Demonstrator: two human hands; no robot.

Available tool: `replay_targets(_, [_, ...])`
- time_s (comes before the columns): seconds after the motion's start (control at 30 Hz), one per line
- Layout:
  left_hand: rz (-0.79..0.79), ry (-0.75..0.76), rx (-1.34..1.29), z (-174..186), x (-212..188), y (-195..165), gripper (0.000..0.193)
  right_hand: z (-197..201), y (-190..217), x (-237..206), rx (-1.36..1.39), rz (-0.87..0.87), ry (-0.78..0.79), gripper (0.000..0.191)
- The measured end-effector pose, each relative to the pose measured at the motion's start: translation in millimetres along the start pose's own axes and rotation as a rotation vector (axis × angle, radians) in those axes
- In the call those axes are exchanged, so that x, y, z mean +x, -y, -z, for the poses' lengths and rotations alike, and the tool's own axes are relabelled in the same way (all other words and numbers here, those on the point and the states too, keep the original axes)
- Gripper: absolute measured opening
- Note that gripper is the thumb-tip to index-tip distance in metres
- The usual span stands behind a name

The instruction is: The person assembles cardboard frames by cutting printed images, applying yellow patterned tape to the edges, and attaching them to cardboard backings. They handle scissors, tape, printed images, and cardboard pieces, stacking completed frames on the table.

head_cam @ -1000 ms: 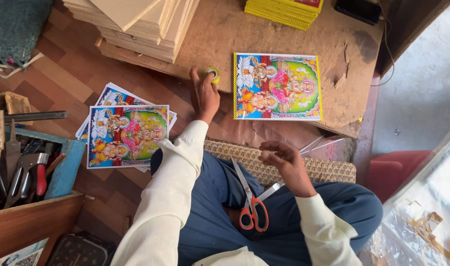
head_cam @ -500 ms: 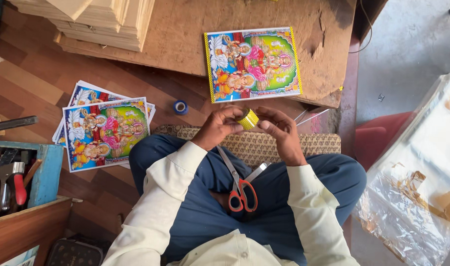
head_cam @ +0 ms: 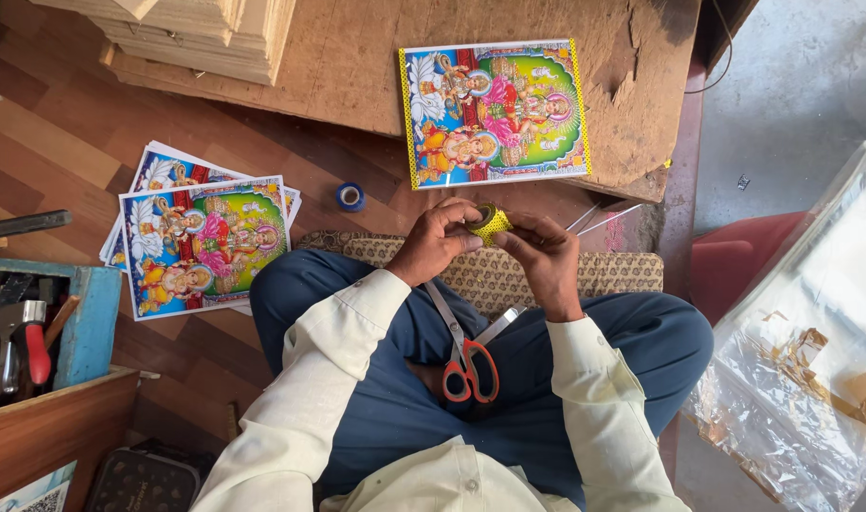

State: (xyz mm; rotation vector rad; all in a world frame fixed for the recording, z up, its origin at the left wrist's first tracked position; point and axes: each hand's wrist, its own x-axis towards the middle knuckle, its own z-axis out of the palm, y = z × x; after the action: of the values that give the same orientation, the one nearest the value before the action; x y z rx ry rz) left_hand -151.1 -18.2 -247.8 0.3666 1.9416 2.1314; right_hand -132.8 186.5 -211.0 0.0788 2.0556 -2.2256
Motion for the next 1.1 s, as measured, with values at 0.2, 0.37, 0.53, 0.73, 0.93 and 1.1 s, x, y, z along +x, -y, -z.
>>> replay_targets(0.2, [0.048, 0.001, 0.057, -4, -1, -8, 0.027, 8, -10, 4, 0.051, 0.021, -0.036, 0.016])
replay_targets(0.37, [0.119, -0.006, 0.241, -7, -2, -12, 0.037, 7, -14, 6, 0.121, -0.095, 0.011, 0.012])
replay_targets(0.53, [0.011, -0.025, 0.436, -11, 4, 1, 0.041, 9, -31, 15, 0.133, -0.142, -0.017, 0.011])
replay_targets(0.73, [-0.006, -0.119, 0.709, 6, 12, 7, 0.044, 35, -54, 49, -0.097, 0.032, -0.356, 0.012])
replay_targets(0.93, [0.186, -0.264, 0.927, 77, 6, -1, 0.043, 88, -55, 94, -0.495, 0.214, -0.762, 0.016])
replay_targets(1.1, [0.339, -0.433, 0.978, 60, 5, 7, 0.052, 83, -66, 101, -0.290, 0.248, -0.731, 0.019])
